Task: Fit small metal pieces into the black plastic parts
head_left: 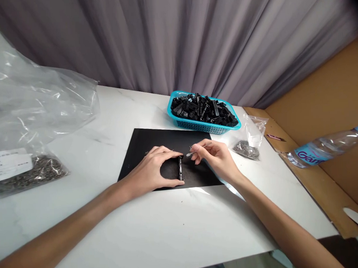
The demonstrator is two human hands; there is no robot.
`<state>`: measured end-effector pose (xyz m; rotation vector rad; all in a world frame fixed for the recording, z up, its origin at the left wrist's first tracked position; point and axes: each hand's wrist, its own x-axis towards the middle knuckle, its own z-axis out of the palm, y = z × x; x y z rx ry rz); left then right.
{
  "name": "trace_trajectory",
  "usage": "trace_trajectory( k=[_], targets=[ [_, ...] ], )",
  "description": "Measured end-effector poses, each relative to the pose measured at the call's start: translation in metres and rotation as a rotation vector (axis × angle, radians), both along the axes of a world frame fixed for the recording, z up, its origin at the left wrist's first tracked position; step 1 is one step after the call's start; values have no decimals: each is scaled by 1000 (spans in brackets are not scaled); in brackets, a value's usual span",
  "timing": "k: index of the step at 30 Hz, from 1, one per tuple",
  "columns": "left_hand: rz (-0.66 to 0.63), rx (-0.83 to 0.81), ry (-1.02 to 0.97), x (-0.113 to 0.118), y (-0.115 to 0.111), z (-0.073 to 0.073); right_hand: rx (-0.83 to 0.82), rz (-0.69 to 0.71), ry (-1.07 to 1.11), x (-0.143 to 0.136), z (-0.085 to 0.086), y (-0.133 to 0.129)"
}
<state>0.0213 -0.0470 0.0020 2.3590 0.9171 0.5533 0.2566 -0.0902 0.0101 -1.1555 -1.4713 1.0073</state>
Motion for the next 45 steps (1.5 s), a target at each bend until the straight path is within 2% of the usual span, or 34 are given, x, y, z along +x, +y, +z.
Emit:
trace_trajectory(
  k=[7, 20, 27, 29, 31, 33, 35, 38, 40, 42, 45],
  targets=[
    [13, -46, 16, 0, -2, 4, -14, 20, -1, -6, -4, -1],
    [42, -13, -26, 3, -3, 4, -44, 79, 65, -13, -5, -3],
    [25, 49, -34, 0, -2, -2, -54, 99, -16, -13, -3, -3],
    [22, 59, -45, -2, -2, -2, 2, 61, -97, -10, 0, -3],
    [31, 68, -78, -5, -1, 1, 130, -58, -206, -4, 3, -2],
    [90, 75, -172, -8, 2, 9, 285, -202, -321, 1, 4, -1],
    [218, 79, -340, -10, 7, 18, 397, -250, -422, 3, 1, -1],
    [434, 91, -583, -12, 16, 28, 432, -120, -556, -5, -11, 0],
    [536, 95, -649, -13, 22, 28, 407, -29, -685, -16, -18, 0],
    [588, 89, -655, -13, 26, 26, 391, 0, -842, -27, -22, 1],
    [589, 78, -625, -11, 26, 21, 433, 23, -1016, -38, -22, 3]
  ],
)
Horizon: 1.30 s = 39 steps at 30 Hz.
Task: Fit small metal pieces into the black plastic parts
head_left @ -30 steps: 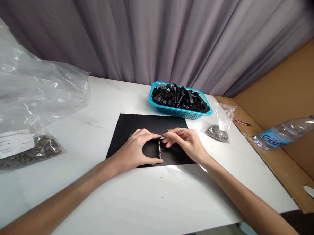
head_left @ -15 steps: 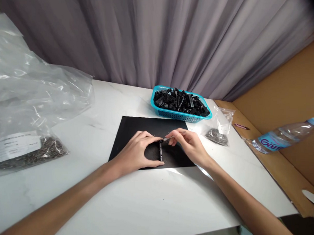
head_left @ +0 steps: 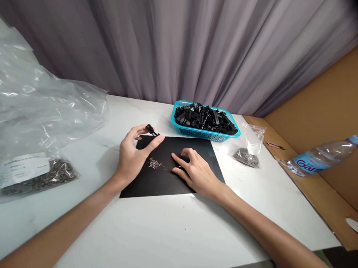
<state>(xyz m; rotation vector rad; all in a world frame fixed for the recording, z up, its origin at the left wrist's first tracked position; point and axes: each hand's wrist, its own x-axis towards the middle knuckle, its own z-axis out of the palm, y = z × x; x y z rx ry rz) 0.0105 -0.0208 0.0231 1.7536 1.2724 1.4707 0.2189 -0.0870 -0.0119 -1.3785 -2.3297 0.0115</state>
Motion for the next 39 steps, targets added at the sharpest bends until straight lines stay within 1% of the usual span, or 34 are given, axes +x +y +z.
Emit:
trace_trajectory(
  k=[2, 4, 6, 8, 13, 17, 19, 20, 23, 25, 28, 35, 39],
  targets=[
    [-19, -11, 16, 2, -2, -2, 35, 21, -57, -1, 1, 2],
    [-37, -16, 28, 4, -5, -3, 69, 21, -56, 0, 2, 4],
    [-48, -7, 63, 4, -6, -5, 90, 6, 0, 2, 0, 7],
    [-72, 27, 146, 3, -6, -8, 81, 7, 95, 6, -1, 8],
    [-204, 224, 426, -2, -7, -18, -61, 75, 440, 18, 3, 5],
    [-310, 347, 557, -3, -11, -18, -160, 108, 573, 24, 12, 0],
    [-337, 369, 581, -3, -13, -16, -208, 128, 608, 25, 16, -2],
    [-343, 382, 584, -3, -14, -15, -233, 117, 629, 24, 18, -4],
    [-352, 428, 583, -3, -16, -15, -287, 16, 709, 22, 21, -6],
    [-355, 463, 582, -3, -16, -15, -301, -24, 746, 21, 22, -8],
    [-353, 503, 587, -3, -16, -15, -298, 0, 759, 20, 24, -10],
    [-368, 519, 612, -4, -16, -15, -314, 75, 827, 11, 25, -14],
    [-383, 503, 625, -4, -17, -16, -334, 117, 801, 9, 23, -15]
  ],
)
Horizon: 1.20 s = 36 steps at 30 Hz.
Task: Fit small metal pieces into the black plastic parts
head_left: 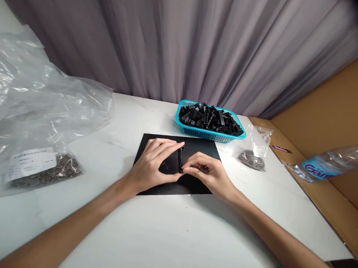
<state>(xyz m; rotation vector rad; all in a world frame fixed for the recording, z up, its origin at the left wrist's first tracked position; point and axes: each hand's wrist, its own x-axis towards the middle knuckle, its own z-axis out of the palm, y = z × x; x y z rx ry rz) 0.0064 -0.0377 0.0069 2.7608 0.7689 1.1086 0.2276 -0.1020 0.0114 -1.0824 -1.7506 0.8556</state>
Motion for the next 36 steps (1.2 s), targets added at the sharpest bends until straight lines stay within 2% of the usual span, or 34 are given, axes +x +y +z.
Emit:
trace_trajectory(
  k=[5, 12, 19, 24, 32, 36],
  targets=[
    [-14, -34, 0, 2, 0, -1, 39, 69, -73, 5, 2, 0],
    [-19, 17, -28, 2, 2, -1, 174, 11, -101, 6, -5, 1],
    [-40, 28, -25, 4, 2, -3, 152, 79, -139, 9, 1, -1],
    [-36, 16, 6, 3, 2, -4, 149, 133, -179, 12, -2, 0],
    [-90, 64, 25, 4, 3, -7, 216, 257, -403, 19, 4, 0],
    [-114, 116, 64, 4, 3, -7, 145, 227, -393, 17, 0, 2]
  ],
)
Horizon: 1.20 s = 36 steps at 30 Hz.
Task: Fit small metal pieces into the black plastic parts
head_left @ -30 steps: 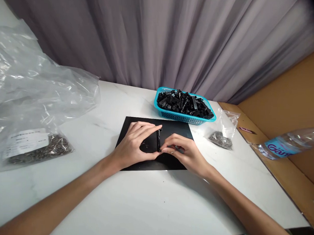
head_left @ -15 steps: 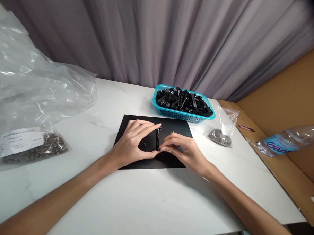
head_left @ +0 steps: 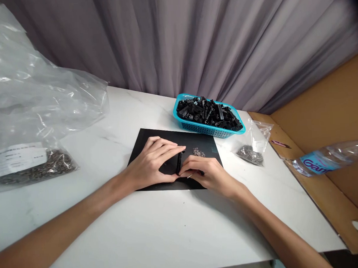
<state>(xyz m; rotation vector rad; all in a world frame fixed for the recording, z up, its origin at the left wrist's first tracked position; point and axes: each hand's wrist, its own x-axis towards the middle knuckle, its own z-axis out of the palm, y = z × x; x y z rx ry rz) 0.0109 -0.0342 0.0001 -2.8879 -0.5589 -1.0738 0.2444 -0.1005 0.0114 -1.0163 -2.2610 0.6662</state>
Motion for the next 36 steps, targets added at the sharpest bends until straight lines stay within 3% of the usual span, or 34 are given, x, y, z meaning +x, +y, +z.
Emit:
trace_trajectory(
  k=[8, 12, 16, 22, 24, 28, 31, 36],
  targets=[
    [5, 105, -51, 4, -5, 3, -248, -204, 139, -5, -8, 2],
    [3, 145, -58, 5, -6, 2, -253, -220, 159, -8, -10, 2],
    [28, 40, -85, 5, -6, 6, -234, -211, 175, -6, -6, 2],
    [122, -120, -117, 0, -3, 15, 135, -465, 242, 10, 9, 3],
    [120, -145, -117, -1, -2, 15, 191, -516, 226, 12, 10, 2],
    [117, -178, -111, -1, -3, 12, -41, -486, 279, 8, 6, -2],
    [129, -192, -98, -1, -3, 11, -233, -372, 420, 3, 6, -6],
    [135, -170, -102, -2, -2, 11, -286, -272, 559, -3, 7, -10]
  ],
)
